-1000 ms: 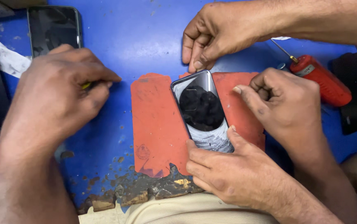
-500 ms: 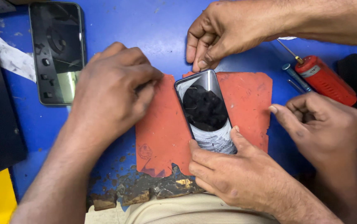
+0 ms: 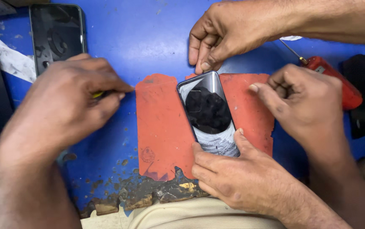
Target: The person removes shattered glass from a smartphone screen on a repair bench, prying at the cracked glass with their fingers while another person assists by holding the phone. They then use a red hot-air gun to heat the phone frame and continue picking the remaining glass off the frame, working around the edges until the glass is cleared.
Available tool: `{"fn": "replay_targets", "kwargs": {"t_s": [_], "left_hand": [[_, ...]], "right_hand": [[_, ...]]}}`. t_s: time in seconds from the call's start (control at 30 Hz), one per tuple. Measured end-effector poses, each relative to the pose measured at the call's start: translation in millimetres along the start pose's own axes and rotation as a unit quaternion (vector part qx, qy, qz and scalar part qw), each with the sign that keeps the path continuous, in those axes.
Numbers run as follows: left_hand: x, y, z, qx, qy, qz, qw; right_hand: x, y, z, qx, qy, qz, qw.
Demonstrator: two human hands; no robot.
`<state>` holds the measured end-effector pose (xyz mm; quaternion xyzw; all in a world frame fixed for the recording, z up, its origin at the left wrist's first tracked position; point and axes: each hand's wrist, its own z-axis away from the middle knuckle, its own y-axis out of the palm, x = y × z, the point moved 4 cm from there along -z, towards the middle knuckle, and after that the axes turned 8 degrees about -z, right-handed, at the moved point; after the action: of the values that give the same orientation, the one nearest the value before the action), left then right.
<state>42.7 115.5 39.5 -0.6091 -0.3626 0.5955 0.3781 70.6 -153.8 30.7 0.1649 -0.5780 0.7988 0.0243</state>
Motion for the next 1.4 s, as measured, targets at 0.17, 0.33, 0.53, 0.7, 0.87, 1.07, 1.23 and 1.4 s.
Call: {"fn": "replay_targets", "kwargs": {"t_s": [0.17,0.33,0.53,0.7,0.87,1.07,1.23,1.4], "left_hand": [[13,-5,9,0.021,-0.041,-0.024,0.999],[13,-6,7,-0.021,-0.029,-0.050,0.998],[6,-3,7,-0.006,-0.030,-0.055,0.998],[-2,1,3,0.008,0.012,-0.028,0.999],[-5,5,0,0.010,0.001,-0.030,0.999],[-6,2,1,-0.017,-0.004,-0.032,0.999],[-8,5,0,-0.026,-0.017,-0.055,0.998],[-11,11,-5,-0.050,-0.018,-0.069,0.996]], "right_hand": [[-1,6,0,0.016,0.009,-0.027,0.999],[-2,8,1,0.017,0.023,-0.024,0.999],[-2,9,1,0.026,0.022,-0.018,0.999],[-2,11,0,0.046,0.017,-0.023,0.999],[-2,11,1,0.031,0.029,-0.048,0.998],[-1,10,1,0.014,0.022,-0.023,0.999],[-2,10,1,0.013,0.027,-0.046,0.998],[-2,8,3,-0.010,0.030,-0.051,0.998]]}}
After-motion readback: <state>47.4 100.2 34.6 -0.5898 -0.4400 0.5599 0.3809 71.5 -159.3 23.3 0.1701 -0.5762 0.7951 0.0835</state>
